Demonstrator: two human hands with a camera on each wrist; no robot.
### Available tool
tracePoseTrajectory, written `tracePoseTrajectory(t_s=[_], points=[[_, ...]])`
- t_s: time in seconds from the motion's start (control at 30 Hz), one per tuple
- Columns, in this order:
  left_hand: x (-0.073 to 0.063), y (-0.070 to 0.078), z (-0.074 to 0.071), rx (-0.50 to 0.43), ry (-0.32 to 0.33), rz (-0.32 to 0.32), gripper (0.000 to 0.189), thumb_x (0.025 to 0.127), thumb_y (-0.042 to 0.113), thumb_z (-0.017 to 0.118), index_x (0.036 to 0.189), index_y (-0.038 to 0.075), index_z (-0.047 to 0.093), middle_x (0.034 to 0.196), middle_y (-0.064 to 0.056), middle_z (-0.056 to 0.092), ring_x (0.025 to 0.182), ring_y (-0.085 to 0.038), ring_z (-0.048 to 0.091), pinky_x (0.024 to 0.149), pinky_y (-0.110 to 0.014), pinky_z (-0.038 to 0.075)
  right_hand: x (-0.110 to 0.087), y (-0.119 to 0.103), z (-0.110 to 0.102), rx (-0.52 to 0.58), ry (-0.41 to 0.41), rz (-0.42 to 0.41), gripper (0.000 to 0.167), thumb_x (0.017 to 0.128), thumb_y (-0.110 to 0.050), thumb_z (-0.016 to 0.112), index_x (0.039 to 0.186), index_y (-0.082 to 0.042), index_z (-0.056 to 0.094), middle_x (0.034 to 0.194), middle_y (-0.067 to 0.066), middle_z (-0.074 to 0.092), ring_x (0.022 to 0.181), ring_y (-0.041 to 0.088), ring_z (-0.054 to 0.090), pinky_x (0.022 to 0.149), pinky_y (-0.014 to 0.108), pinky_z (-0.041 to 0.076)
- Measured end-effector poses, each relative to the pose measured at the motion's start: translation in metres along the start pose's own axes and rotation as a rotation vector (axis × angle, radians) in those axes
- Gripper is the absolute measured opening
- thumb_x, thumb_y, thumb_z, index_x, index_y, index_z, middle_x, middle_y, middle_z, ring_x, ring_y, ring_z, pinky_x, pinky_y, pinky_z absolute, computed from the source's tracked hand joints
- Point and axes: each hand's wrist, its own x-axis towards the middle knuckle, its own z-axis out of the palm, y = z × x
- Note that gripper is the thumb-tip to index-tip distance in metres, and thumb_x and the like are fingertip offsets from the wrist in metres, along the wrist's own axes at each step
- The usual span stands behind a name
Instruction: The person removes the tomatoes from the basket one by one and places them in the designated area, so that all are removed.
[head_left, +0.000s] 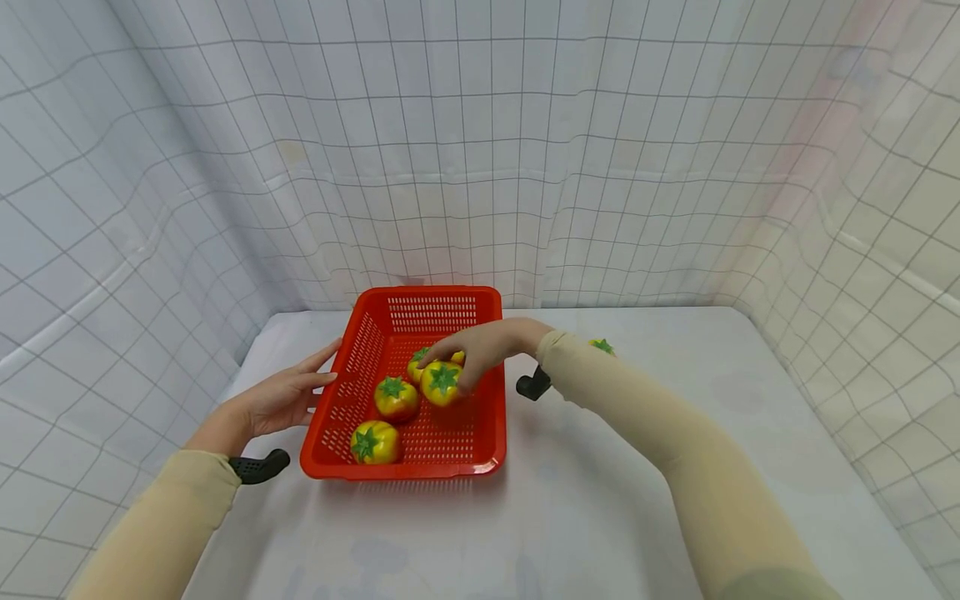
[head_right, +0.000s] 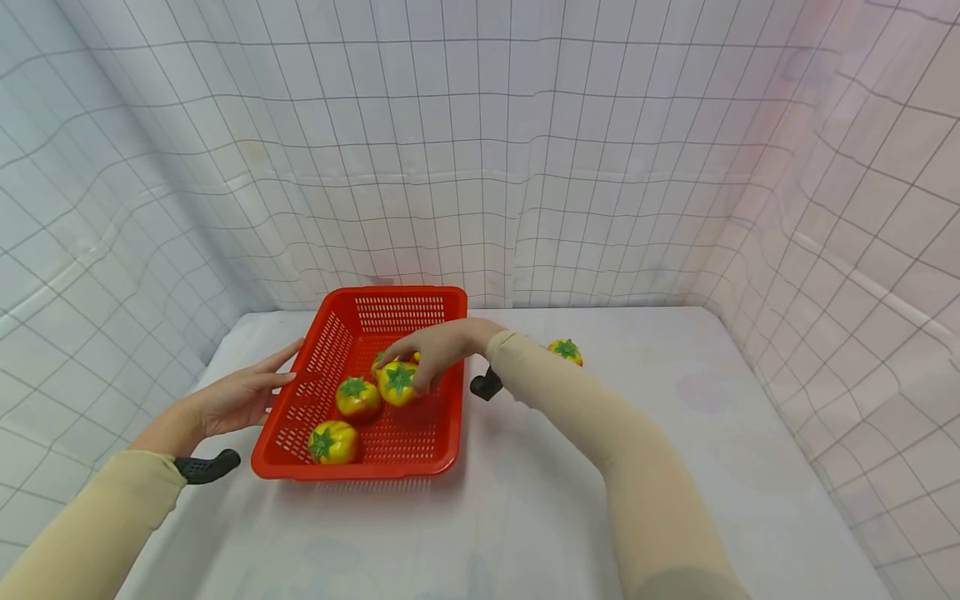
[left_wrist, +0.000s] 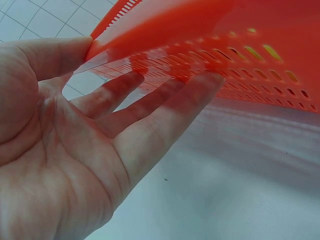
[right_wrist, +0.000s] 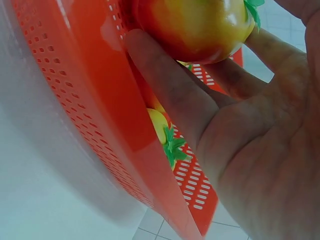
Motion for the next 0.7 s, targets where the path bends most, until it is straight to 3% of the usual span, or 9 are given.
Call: tracePoseTrajectory(t_s=[0.43, 0.7], points=[[0.0, 0.0, -0.002, 0.0, -0.006, -0.001, 0.072, 0.112, 0.026, 0.043, 0.163, 0.043, -0.003, 0.166, -0.02, 0.011, 0.124, -0.031, 0.056, 0.095, -0.054, 0.053, -0.014, 0.005, -0.007, 0.149, 0.008, -0.081, 0.065, 0.085, -0.015, 0.073, 0.145, -0.033, 0.055, 0.142, -0.003, 0.049, 0.125, 0.022, 0.05, 0.09, 0.038, 0.057], [0.0, 0.0, -0.001, 0.006, 0.002, -0.009, 0.071, 0.112, 0.026, 0.042, 0.163, 0.044, -0.003, 0.165, -0.019, 0.013, 0.123, -0.03, 0.057, 0.095, -0.055, 0.053, -0.021, 0.006, -0.01, 0.124, 0.038, -0.083, 0.068, 0.083, -0.017, 0.074, 0.146, -0.033, 0.055, 0.141, -0.006, 0.05, 0.127, 0.022, 0.049, 0.092, 0.039, 0.056]])
